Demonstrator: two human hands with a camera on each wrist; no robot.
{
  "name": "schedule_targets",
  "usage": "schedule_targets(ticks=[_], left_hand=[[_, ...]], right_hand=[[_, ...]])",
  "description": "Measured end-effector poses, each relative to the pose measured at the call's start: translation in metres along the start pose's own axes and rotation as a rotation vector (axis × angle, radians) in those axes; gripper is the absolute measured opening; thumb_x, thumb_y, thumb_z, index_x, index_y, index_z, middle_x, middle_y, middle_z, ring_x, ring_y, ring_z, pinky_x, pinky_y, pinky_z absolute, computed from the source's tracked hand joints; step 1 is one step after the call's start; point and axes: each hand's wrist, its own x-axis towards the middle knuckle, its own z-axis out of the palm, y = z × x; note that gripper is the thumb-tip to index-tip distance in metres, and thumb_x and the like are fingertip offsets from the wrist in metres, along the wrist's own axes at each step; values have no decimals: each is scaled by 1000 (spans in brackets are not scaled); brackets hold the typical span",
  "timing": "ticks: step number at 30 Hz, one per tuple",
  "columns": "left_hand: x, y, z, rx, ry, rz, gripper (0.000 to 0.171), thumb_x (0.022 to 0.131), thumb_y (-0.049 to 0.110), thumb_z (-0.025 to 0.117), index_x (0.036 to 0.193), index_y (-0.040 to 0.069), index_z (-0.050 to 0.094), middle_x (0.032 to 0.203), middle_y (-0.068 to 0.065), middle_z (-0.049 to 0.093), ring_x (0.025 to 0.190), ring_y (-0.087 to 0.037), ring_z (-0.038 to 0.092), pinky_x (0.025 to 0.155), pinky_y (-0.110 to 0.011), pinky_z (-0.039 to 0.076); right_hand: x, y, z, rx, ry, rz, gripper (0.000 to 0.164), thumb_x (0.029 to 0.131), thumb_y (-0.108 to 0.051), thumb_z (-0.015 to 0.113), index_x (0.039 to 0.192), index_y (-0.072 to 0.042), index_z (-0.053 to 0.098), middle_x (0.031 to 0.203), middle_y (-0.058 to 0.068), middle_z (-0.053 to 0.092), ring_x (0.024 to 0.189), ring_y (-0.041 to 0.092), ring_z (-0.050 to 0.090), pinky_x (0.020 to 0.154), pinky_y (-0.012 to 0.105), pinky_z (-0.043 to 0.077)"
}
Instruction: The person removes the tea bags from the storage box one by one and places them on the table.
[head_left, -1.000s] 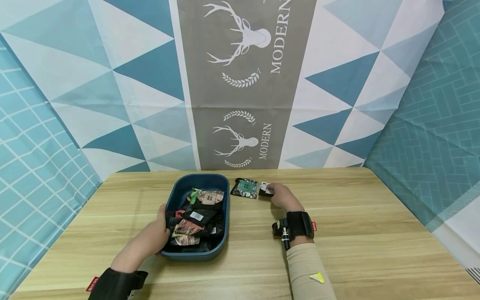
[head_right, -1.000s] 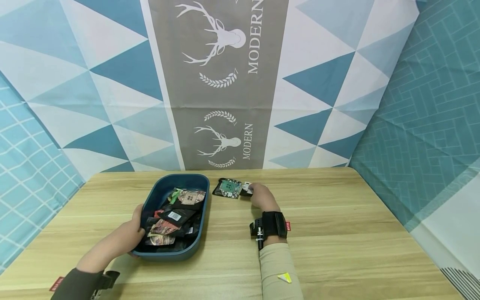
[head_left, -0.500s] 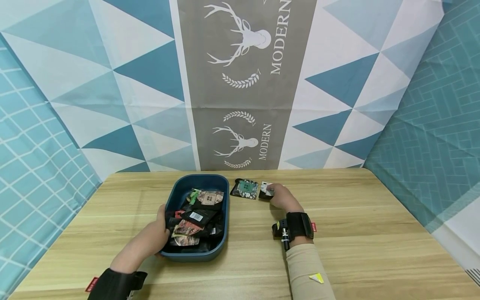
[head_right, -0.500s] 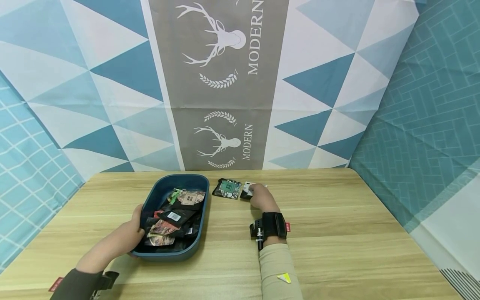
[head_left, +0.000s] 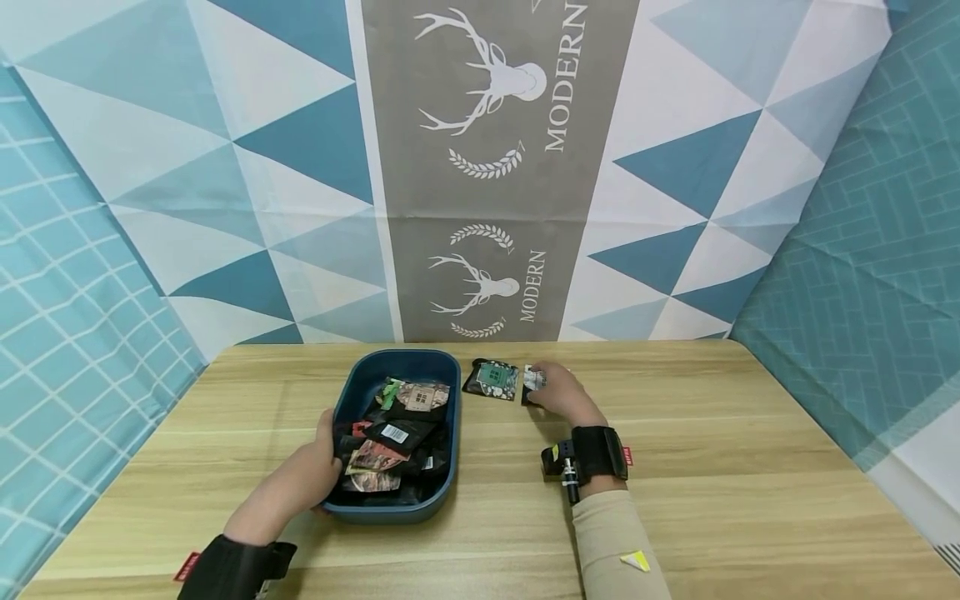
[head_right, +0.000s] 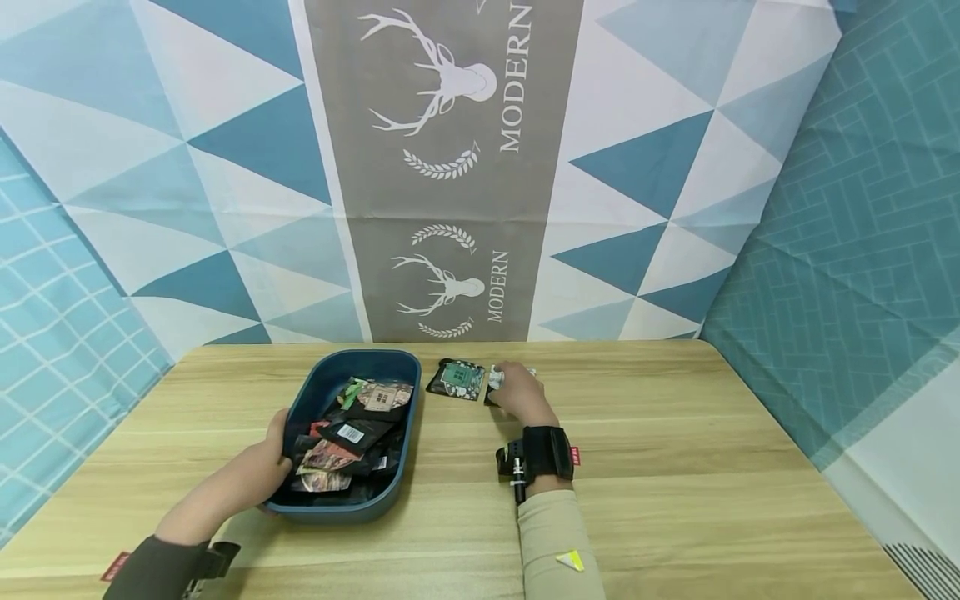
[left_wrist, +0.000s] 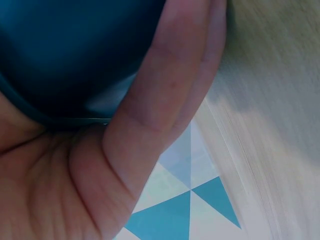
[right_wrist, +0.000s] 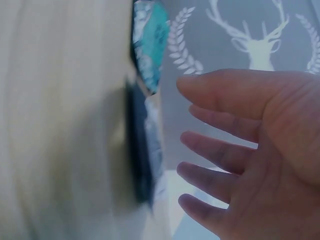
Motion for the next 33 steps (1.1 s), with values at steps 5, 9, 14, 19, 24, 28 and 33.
schedule_targets(ticks=[5, 9, 14, 19, 24, 28, 33], left_hand=[[0, 1, 1, 18, 5, 11, 69, 93, 2, 33, 143, -7, -15, 62, -15, 57, 45, -22, 57, 44, -33, 42], [0, 2, 1, 6, 3, 4, 70, 93, 2, 33, 143, -6, -16, 65, -17, 57, 46, -22, 58, 45, -34, 44], [1, 2, 0, -10, -2, -12, 70, 93, 2, 33, 144, -4, -14, 74, -23, 58, 47, -21, 60, 46, -33, 47], [1, 2, 0, -15, -3, -10, 70, 92, 1, 34, 143, -5, -13, 76, -26, 58, 47, -21, 61, 45, -33, 47], [1, 2, 0, -15, 1, -8, 70, 91, 1, 34, 143, -5, -13, 77, -27, 58, 46, -21, 60, 45, -33, 47], [1, 3, 0, -13, -1, -13, 70, 91, 1, 34, 143, -4, -12, 76, -26, 57, 46, -21, 60, 44, -34, 47], [1, 3, 0, -15, -2, -17, 69, 91, 1, 34, 144, -2, -12, 74, -23, 57, 46, -20, 60, 44, -34, 48]], right_hand=[[-3, -18, -1, -22, 14, -68, 48, 91, -11, 55, 137, -1, 44, 139, 21, 44, 126, 40, 43, 103, 50, 36], [-4, -39, 4, -83, 31, -145, 45, 90, -11, 57, 133, 0, 49, 136, 19, 48, 126, 37, 45, 104, 48, 37], [-11, -64, 10, -145, 14, -266, 45, 91, -13, 57, 135, -4, 47, 138, 16, 47, 129, 33, 44, 105, 43, 36], [-22, -87, 15, -158, -21, -361, 51, 92, -16, 57, 140, -8, 40, 143, 13, 42, 133, 29, 40, 108, 39, 34], [-30, -103, 21, -155, -79, -414, 53, 92, -14, 56, 142, -9, 38, 145, 12, 40, 133, 27, 40, 107, 38, 35], [-33, -110, 29, -179, -118, -433, 56, 94, -17, 54, 145, -12, 33, 147, 9, 38, 134, 24, 40, 107, 36, 36], [-38, -118, 40, -201, -154, -483, 57, 94, -20, 54, 146, -12, 31, 148, 7, 37, 136, 21, 38, 109, 34, 34]])
